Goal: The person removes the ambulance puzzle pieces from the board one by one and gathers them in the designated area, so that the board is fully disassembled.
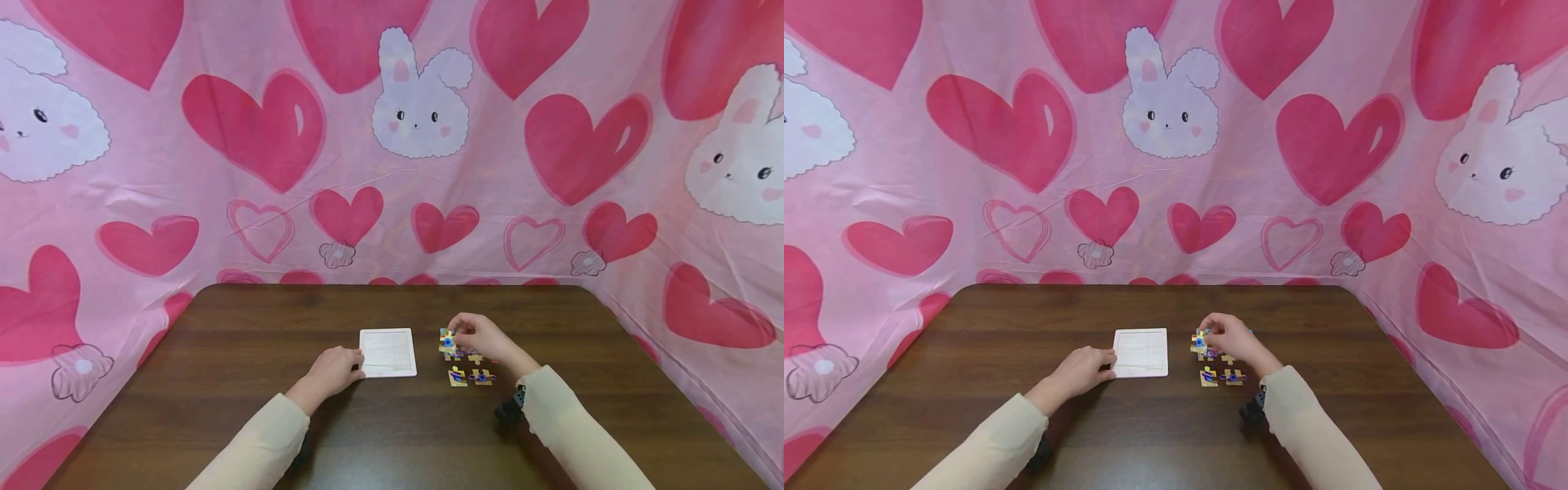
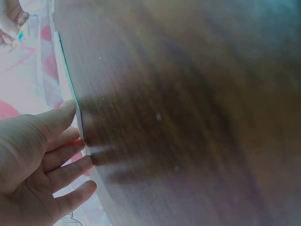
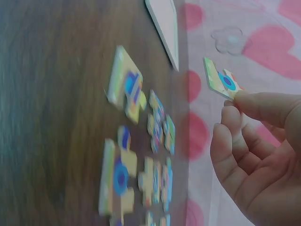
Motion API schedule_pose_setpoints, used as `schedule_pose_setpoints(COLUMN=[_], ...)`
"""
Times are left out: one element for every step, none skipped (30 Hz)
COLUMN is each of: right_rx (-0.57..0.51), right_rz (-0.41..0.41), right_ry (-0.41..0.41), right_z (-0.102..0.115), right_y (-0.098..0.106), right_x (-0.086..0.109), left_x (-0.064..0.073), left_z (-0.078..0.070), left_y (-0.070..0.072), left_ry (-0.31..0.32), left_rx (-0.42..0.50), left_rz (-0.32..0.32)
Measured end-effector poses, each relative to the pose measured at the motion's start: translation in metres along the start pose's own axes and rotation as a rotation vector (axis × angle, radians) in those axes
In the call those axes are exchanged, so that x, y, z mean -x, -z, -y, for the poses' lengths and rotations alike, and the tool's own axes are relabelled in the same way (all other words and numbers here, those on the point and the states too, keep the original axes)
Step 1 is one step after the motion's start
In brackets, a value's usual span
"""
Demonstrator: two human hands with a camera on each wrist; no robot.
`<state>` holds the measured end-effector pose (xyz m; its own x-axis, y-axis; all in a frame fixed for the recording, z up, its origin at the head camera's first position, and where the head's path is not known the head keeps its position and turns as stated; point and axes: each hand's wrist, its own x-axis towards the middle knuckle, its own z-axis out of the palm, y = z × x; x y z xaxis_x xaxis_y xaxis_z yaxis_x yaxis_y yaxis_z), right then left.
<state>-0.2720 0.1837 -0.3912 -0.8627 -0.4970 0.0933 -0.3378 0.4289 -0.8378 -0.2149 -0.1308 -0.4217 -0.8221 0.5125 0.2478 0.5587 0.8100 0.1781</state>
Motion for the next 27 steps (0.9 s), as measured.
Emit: schedule_pose_setpoints(right_rx=[-0.005,-0.014,-0.021,-0.024,-0.022,-0.023,-0.026,-0.02,-0.01,-0.007,-0.009,-0.019,-0.022,-0.026,-0.034,-0.041,-0.043,-0.044,-0.038,-0.038,-0.038,-0.034,-0.03,-0.03,-0.03,-0.031,-0.034], right_rz=[-0.001,-0.003,-0.002,-0.002,0.0,0.001,0.003,0.002,0.003,0.004,0.007,0.01,0.012,0.018,0.024,0.029,0.032,0.032,0.028,0.03,0.025,0.025,0.024,0.027,0.029,0.041,0.048], right_ry=[-0.002,-0.001,-0.003,-0.009,-0.011,-0.017,-0.023,-0.031,-0.038,-0.045,-0.046,-0.051,-0.054,-0.052,-0.051,-0.05,-0.051,-0.054,-0.06,-0.063,-0.079,-0.088,-0.099,-0.108,-0.122,-0.121,-0.126], right_z=[-0.001,-0.002,-0.003,-0.004,-0.004,-0.005,-0.007,-0.008,-0.009,-0.011,-0.014,-0.017,-0.02,-0.023,-0.025,-0.028,-0.031,-0.033,-0.035,-0.037,-0.04,-0.042,-0.044,-0.045,-0.047,-0.049,-0.05], right_y=[0.004,0.007,0.011,0.015,0.018,0.021,0.025,0.028,0.032,0.035,0.038,0.041,0.044,0.047,0.049,0.051,0.053,0.054,0.056,0.057,0.058,0.059,0.06,0.061,0.062,0.062,0.062], right_x=[0.002,0.004,0.007,0.009,0.012,0.014,0.017,0.02,0.023,0.026,0.028,0.031,0.034,0.037,0.04,0.042,0.045,0.048,0.05,0.053,0.055,0.057,0.06,0.062,0.064,0.066,0.067], left_x=[0.0,0.0,0.0,0.0,0.0,0.0,0.0,0.0,-0.001,-0.001,-0.001,-0.001,-0.001,-0.001,-0.001,0.0,0.0,0.0,0.0,0.0,0.0,0.0,0.0,-0.001,-0.001,-0.001,0.0], left_z=[0.0,0.0,0.0,0.001,0.001,0.001,0.001,0.001,0.001,0.002,0.002,0.002,0.002,0.002,0.002,0.002,0.002,0.002,0.002,0.002,0.002,0.002,0.002,0.002,0.002,0.002,0.002], left_y=[0.0,0.0,0.0,-0.001,-0.001,-0.001,-0.001,-0.001,-0.002,-0.002,-0.002,-0.002,-0.002,-0.003,-0.003,-0.003,-0.003,-0.003,-0.003,-0.003,-0.002,-0.002,-0.002,-0.002,-0.002,-0.002,-0.002], left_ry=[-0.003,-0.004,-0.003,-0.004,-0.004,-0.005,-0.006,-0.003,-0.002,-0.002,-0.002,-0.002,-0.003,-0.002,-0.005,-0.008,-0.009,-0.009,-0.01,-0.009,-0.01,-0.006,-0.003,-0.001,0.0,0.0,-0.001], left_rx=[0.002,0.003,0.004,0.004,0.003,0.002,-0.001,-0.001,0.0,0.0,-0.001,-0.002,-0.005,-0.005,-0.007,-0.01,-0.012,-0.011,-0.011,-0.009,-0.009,-0.009,-0.008,-0.005,-0.003,-0.003,-0.003], left_rz=[-0.001,-0.001,0.001,0.0,0.0,-0.001,0.0,0.002,0.003,0.004,0.006,0.008,0.009,0.01,0.008,0.006,0.005,0.004,0.002,0.002,0.001,0.004,0.007,0.009,0.01,0.011,0.01])
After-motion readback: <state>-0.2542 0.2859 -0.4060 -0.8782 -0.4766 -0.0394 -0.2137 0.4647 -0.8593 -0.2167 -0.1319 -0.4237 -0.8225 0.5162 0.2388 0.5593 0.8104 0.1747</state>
